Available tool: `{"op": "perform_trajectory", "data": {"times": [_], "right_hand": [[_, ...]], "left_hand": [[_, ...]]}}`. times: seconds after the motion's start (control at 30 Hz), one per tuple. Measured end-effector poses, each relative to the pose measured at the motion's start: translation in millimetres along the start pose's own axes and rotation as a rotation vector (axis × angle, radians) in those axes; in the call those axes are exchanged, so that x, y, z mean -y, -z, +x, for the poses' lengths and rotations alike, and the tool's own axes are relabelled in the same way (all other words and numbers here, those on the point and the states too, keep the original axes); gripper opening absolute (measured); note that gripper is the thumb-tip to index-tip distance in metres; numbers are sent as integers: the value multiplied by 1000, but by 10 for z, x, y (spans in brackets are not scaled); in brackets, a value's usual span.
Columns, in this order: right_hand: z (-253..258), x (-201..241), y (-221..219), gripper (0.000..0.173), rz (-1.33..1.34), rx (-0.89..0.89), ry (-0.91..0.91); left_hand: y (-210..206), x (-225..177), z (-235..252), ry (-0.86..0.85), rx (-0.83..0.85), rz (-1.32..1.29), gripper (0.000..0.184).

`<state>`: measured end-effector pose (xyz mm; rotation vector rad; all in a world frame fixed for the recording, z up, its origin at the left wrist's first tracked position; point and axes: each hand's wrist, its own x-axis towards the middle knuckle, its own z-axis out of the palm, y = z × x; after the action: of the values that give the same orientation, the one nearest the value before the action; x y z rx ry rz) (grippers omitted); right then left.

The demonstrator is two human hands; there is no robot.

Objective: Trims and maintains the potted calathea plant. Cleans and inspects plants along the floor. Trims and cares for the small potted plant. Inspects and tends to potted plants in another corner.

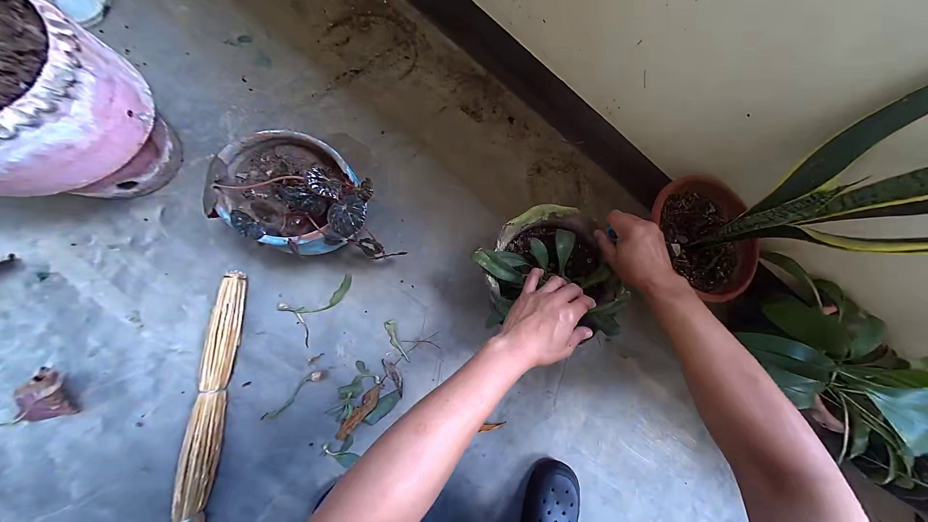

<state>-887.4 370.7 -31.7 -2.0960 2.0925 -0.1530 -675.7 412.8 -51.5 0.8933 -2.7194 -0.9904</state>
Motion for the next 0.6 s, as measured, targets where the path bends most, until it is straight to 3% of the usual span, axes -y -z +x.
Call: {"op": "perform_trajectory", "data": {"times": [0.1,0.17,0.23,0.3,0.4,0.5,0.6], "right_hand": [[-38,20,157,27,68,-147,67],[84,13,77,31,84,-191,90],[217,11,-159,28,108,-194,75],[305,30,-181,25,111,-158,76],[239,77,72,20,137,-123,122],[191,146,341,21,164,-181,141],[286,155,-67,23,161,-178,92]], "left_hand": [[73,73,-34,19,-11,69,37],[-25,135,-68,-3,-124,100,33],[-225,140,-94,-6,-332,141,30],[-454,106,-109,68,-676,144,26],[-700,88,-162,318,-1107,30,58],[-859,123,-267,531,-1233,-239,89],[-1031,92,-338,666,-1228,-469,105]]}}
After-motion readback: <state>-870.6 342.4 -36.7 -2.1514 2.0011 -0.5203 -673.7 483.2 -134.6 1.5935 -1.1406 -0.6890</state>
